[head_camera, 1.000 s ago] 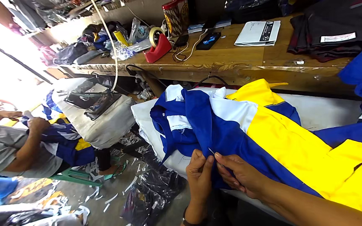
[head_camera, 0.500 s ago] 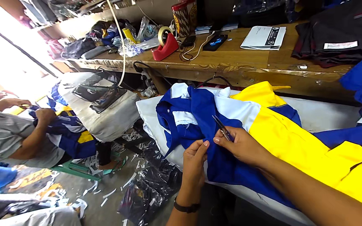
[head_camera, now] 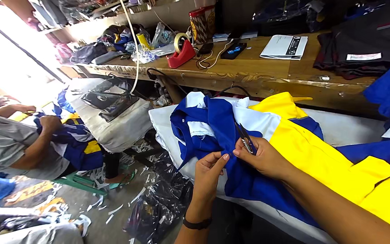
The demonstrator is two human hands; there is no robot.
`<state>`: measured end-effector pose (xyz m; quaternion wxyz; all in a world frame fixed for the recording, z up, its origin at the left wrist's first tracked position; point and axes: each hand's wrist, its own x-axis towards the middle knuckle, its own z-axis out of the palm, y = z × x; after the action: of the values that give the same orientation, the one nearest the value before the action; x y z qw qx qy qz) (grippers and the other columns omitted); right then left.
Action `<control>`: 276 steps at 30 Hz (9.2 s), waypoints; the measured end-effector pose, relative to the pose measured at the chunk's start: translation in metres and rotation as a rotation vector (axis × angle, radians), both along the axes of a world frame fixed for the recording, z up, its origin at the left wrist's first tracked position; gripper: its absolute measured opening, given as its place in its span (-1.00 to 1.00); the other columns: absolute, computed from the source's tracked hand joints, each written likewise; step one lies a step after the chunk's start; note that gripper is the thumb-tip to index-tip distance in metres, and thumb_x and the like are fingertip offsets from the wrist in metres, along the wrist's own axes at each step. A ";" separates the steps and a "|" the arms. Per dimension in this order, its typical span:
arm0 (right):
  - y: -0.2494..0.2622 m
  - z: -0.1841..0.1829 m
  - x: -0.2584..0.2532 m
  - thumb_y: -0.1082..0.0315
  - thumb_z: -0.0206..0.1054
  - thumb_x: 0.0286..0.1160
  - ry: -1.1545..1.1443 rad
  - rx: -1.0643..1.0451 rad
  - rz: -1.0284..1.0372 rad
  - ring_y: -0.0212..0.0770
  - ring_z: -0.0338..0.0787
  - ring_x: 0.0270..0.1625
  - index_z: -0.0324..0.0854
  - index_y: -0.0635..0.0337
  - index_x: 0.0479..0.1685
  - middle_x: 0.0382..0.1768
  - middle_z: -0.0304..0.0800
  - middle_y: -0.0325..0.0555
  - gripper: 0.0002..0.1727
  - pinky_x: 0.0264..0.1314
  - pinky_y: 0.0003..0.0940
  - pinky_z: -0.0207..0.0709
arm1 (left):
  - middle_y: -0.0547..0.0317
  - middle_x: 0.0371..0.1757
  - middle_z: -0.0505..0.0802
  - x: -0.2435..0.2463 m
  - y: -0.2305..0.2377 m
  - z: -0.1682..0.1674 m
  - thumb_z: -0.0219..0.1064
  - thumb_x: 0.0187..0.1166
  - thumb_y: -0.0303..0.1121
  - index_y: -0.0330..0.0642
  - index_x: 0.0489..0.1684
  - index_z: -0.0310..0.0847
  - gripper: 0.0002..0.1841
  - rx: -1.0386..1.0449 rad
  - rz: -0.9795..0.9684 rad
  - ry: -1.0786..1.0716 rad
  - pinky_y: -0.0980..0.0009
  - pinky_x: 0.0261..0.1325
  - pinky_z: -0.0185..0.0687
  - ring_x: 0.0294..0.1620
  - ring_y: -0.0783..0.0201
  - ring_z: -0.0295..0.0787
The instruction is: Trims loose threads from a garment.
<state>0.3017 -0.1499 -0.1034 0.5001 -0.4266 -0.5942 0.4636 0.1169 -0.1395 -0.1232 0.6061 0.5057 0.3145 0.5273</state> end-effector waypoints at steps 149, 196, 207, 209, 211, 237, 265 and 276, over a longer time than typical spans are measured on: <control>-0.019 0.003 0.030 -0.28 0.10 0.68 -0.546 0.289 -0.258 -0.43 0.69 -0.24 0.55 0.03 0.18 -0.30 0.70 -0.34 -0.44 -0.21 -0.31 0.56 | 0.26 -0.31 0.87 0.009 -0.006 -0.005 0.22 0.65 -0.57 -0.30 -0.23 0.76 -0.84 0.074 -0.007 -0.030 0.50 0.00 0.74 -0.23 0.49 0.80; -0.014 0.002 0.044 -0.04 0.32 0.59 -0.687 0.626 -0.247 -0.45 0.74 -0.28 0.87 0.02 -0.12 -0.27 0.87 -0.31 -0.64 -0.28 -0.47 0.55 | 0.10 -0.37 0.87 0.005 -0.010 0.009 0.18 0.63 -0.59 -0.32 -0.34 0.79 -0.77 -0.324 -0.107 -0.298 0.50 -0.12 0.77 -0.35 0.41 0.82; -0.015 0.001 0.041 -0.01 0.34 0.59 -0.587 0.550 -0.240 -0.54 0.69 -0.33 0.85 0.06 -0.23 -0.34 0.83 -0.34 -0.66 -0.31 -0.56 0.49 | 0.17 -0.41 0.83 0.007 -0.013 0.004 0.21 0.64 -0.53 -0.27 -0.37 0.79 -0.78 -0.352 -0.116 -0.311 0.58 -0.26 0.67 -0.40 0.48 0.74; -0.016 0.001 0.038 0.04 0.45 0.50 -0.402 0.419 -0.230 -0.70 0.66 -0.31 0.84 0.08 -0.20 -0.29 0.84 -0.42 -0.71 -0.28 -0.76 0.51 | 0.14 -0.38 0.84 0.008 -0.014 0.004 0.21 0.65 -0.54 -0.30 -0.31 0.80 -0.79 -0.333 -0.095 -0.321 0.58 -0.24 0.69 -0.38 0.47 0.76; -0.016 0.000 0.035 0.04 0.47 0.46 -0.376 0.385 -0.276 -0.73 0.59 -0.34 0.84 0.08 -0.15 -0.29 0.82 -0.44 -0.70 -0.31 -0.79 0.43 | 0.09 -0.35 0.86 0.008 -0.015 0.004 0.21 0.65 -0.55 -0.33 -0.28 0.79 -0.80 -0.323 -0.072 -0.338 0.56 -0.20 0.73 -0.36 0.45 0.79; -0.019 -0.012 0.020 0.02 0.42 0.51 -0.488 0.482 -0.374 -0.63 0.67 -0.31 0.85 0.10 -0.18 -0.29 0.84 -0.34 -0.68 -0.30 -0.69 0.50 | 0.23 -0.39 0.85 0.019 -0.021 0.000 0.27 0.59 -0.57 -0.27 -0.38 0.84 -0.79 -0.109 0.128 -0.241 0.58 -0.12 0.68 -0.33 0.51 0.74; -0.019 -0.013 0.020 -0.01 0.39 0.53 -0.542 0.515 -0.368 -0.56 0.68 -0.30 0.84 0.10 -0.14 -0.28 0.84 -0.31 -0.64 -0.31 -0.64 0.50 | 0.21 -0.29 0.89 0.019 -0.020 -0.003 0.27 0.60 -0.55 -0.29 -0.31 0.86 -0.80 -0.040 0.152 -0.217 0.63 -0.17 0.62 -0.31 0.54 0.72; -0.019 -0.011 0.019 0.11 0.46 0.47 -0.325 0.335 -0.278 -0.71 0.70 -0.28 0.79 0.06 -0.30 -0.27 0.88 -0.42 -0.78 -0.26 -0.77 0.53 | 0.21 -0.24 0.91 0.021 -0.022 -0.004 0.29 0.59 -0.55 -0.27 -0.33 0.88 -0.80 -0.030 0.138 -0.209 0.60 -0.11 0.66 -0.24 0.54 0.76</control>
<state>0.3208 -0.1688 -0.1144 0.5206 -0.4843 -0.6706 0.2113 0.1383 -0.1615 -0.1267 0.6051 0.4161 0.2915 0.6130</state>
